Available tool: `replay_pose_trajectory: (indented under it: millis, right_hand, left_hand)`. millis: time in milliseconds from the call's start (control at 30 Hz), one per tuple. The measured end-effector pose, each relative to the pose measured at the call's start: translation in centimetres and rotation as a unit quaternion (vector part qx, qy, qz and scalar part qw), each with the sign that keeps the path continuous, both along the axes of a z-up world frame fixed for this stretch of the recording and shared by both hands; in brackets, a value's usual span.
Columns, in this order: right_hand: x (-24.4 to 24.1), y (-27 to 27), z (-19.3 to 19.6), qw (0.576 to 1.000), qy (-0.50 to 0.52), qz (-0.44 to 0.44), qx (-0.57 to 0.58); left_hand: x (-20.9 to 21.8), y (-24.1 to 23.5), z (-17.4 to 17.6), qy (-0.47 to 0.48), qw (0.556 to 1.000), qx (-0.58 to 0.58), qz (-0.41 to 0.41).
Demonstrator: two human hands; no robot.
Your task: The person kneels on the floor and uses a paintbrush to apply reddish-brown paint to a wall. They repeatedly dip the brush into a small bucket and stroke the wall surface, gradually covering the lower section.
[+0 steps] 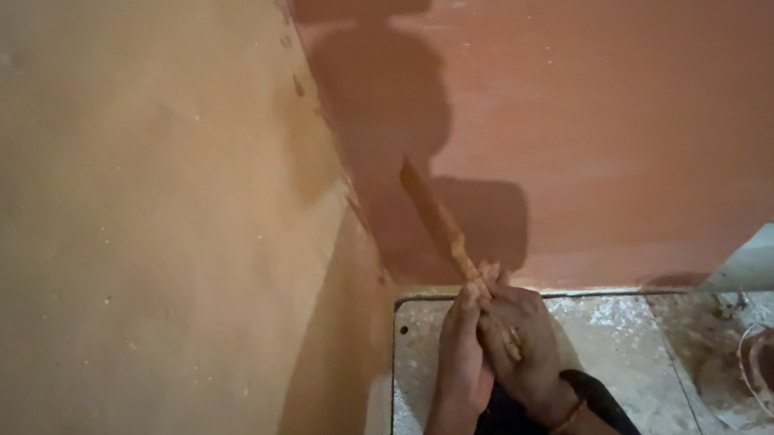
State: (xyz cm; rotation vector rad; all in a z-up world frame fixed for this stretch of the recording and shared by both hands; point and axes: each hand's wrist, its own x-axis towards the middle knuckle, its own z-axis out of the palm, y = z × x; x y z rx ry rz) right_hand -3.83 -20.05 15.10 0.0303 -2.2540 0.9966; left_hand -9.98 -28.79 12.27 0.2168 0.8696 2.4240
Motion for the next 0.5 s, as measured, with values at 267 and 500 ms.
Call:
replay_pose_trajectory:
  millis: [267,500]
  right_hand:
    - [-1.3,-0.2,-5.0,0.954,0.003,-0.107,-0.282]
    - [-0.5,4.3,-6.0,0.915,-0.085,0.055,-0.391]
  left_hand:
    - [-1.3,-0.7,1.1,0.142,0.983,-0.101,0.057]
    - [-1.0,-0.2,2.2,0.203,0.973,-0.106,-0.016]
